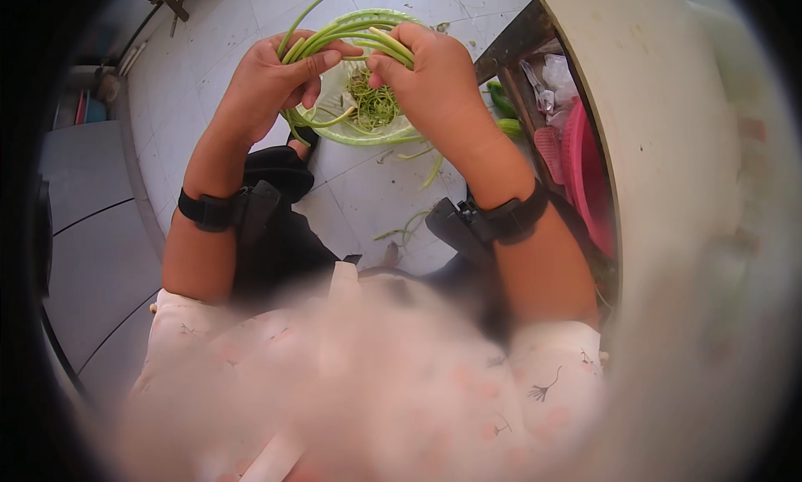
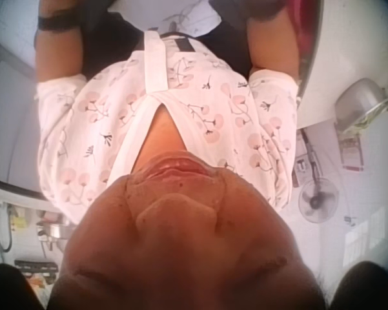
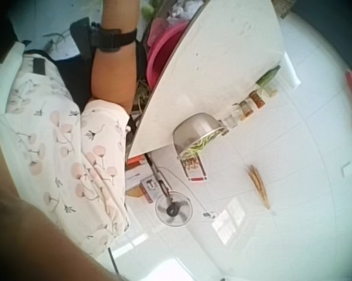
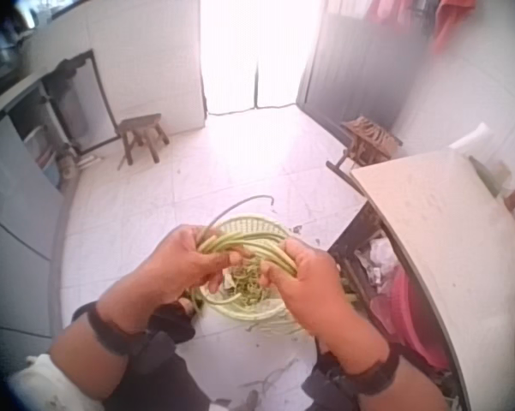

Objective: The person strips long green vegetables by hand, removing the outer layer and placing the discarded pieces into a small green basket and the cleaned stalks into a metal bowl.

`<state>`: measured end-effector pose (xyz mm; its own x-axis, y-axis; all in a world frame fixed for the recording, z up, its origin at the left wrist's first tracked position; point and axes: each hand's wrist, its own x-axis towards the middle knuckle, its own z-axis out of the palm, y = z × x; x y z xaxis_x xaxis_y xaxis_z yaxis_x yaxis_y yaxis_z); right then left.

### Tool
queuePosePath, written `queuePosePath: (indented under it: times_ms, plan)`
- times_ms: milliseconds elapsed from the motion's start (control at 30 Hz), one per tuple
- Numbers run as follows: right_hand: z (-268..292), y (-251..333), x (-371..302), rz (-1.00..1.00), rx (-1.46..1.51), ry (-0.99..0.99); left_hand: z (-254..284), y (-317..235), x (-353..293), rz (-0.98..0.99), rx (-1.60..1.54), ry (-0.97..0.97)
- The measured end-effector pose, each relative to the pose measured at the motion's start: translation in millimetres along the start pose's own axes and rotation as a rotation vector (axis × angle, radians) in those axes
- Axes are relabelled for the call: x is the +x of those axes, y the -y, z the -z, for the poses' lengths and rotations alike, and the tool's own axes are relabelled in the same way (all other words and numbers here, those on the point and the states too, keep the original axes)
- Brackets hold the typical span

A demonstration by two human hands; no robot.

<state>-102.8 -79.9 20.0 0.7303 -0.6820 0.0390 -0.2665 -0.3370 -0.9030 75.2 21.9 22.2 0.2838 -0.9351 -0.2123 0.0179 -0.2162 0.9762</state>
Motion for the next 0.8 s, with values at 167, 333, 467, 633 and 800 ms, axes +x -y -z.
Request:
queuePosePath:
  times_ms: [167,333,467,633,800]
  plan:
    - [-0.7,9.4,-4.5,-0.009,-0.106,0.028,-0.5,4.0,1.2,-0.005,0.32,0.043]
    - [-0.6,4.3,-5.6,0.008,-0.123,0.068,-0.9,4.1,1.0,-0.038,0.367,0.061]
    - [-0.3,6.7,-5.1,0.012,-0.104,0.061,-1.2,10.6,1.7,-0.099,0.341,0.071]
    - [6.4,6.7,-2.0,0.169,-0.312,0.098,1.0,13.3,1.7,-0.101,0.227,0.129]
    - [1.3,6.5,-2.3,0.398,-0.328,-0.061,-2.2,1.5,-2.2,0.055,0.082,0.141]
